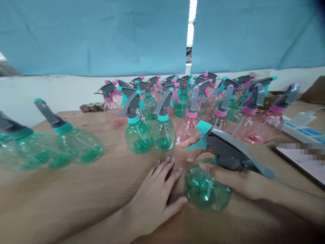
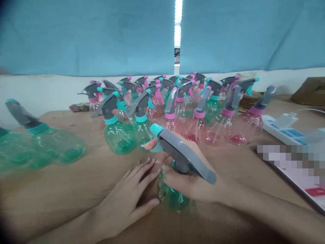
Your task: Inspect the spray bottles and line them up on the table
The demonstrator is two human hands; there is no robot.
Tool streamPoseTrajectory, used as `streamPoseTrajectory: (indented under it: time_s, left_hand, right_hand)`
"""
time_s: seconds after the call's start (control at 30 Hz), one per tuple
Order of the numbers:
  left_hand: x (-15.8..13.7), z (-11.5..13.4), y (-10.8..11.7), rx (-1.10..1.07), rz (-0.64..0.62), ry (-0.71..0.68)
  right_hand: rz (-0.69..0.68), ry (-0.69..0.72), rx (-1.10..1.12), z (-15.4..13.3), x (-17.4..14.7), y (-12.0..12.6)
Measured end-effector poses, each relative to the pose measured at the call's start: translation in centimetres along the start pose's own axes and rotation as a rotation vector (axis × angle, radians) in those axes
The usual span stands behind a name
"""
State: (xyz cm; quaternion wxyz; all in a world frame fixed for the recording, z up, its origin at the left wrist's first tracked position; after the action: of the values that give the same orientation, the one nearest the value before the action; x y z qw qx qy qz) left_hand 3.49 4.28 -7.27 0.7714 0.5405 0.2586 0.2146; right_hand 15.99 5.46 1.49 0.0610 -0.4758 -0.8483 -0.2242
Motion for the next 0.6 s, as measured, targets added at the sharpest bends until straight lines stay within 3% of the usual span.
streamPoseTrajectory:
  time_s: [0.43,0.6]
  left_hand:
    - [0.2,0.0,-0.1,0.022,-0.051,0.028]
    - [0.1,0.1,-0.1,0.035,-0.043,0.018]
  right_hand:
    - [-0.063,-0.014,-0.067,-0.4,0.3,0.0]
    - [0.009,0.037,-0.186,-1.3,0.4,0.6]
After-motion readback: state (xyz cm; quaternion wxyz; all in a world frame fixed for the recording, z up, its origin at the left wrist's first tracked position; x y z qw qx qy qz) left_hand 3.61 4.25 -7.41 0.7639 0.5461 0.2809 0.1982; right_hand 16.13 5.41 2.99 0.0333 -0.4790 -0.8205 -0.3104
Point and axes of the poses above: each hand's wrist, its own x-axis towards the middle knuckle, its own y-axis out of the back of the hand, z = x × y, the point moved 8 cm from there along x, towards the middle knuckle, and after that the axes turned 12 degrees about -z, right-handed, at the moved point
